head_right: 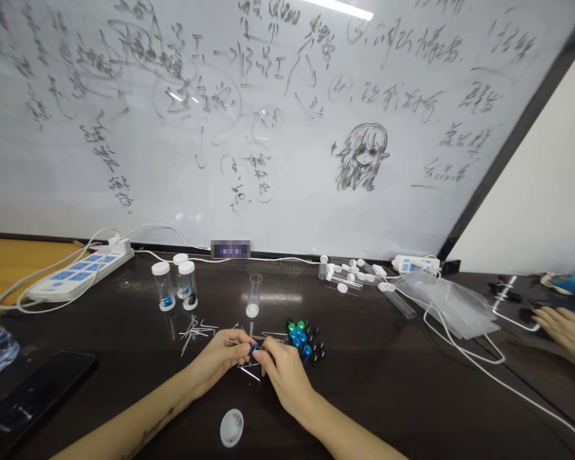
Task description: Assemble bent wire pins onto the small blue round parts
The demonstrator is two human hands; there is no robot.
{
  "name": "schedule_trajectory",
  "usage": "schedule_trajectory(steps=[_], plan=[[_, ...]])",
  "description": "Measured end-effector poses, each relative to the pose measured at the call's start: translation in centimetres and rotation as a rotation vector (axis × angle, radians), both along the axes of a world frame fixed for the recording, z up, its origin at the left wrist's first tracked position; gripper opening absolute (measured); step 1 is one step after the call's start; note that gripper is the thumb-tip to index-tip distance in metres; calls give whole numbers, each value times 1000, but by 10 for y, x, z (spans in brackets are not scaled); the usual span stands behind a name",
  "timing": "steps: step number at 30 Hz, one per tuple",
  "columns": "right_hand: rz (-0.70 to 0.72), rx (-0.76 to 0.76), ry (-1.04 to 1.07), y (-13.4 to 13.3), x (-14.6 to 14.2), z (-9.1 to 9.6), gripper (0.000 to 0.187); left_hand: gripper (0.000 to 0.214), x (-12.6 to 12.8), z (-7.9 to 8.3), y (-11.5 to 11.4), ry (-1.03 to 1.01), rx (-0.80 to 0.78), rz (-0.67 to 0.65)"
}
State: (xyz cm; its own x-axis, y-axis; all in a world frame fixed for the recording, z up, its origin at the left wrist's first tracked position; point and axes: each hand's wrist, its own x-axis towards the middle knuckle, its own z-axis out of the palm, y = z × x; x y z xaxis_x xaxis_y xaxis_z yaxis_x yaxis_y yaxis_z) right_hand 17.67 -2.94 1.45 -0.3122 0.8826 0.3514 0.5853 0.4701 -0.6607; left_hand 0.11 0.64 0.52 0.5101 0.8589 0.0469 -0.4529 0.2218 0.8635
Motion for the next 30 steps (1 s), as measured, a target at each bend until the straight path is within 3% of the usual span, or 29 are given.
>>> schedule_trajectory(steps=[6,11,18,21,25,30], plan=[[4,-5,-14,-1,0,0,40,13,0,2,-1,11,-1,-5],[-38,102,26,-2,-2,1,12,13,0,0,0,1,2,15],[-28,153,33,-1,0,-3,13,14,0,0,1,11,-1,9],[-29,112,25,0,1,-1,13,14,0,1,1,14,-11,8],[1,35,-27,0,0,1,28,15,0,1,0,10,-10,-1],[-50,139,9,-1,-1,-1,12,16,0,0,0,8,-10,19]])
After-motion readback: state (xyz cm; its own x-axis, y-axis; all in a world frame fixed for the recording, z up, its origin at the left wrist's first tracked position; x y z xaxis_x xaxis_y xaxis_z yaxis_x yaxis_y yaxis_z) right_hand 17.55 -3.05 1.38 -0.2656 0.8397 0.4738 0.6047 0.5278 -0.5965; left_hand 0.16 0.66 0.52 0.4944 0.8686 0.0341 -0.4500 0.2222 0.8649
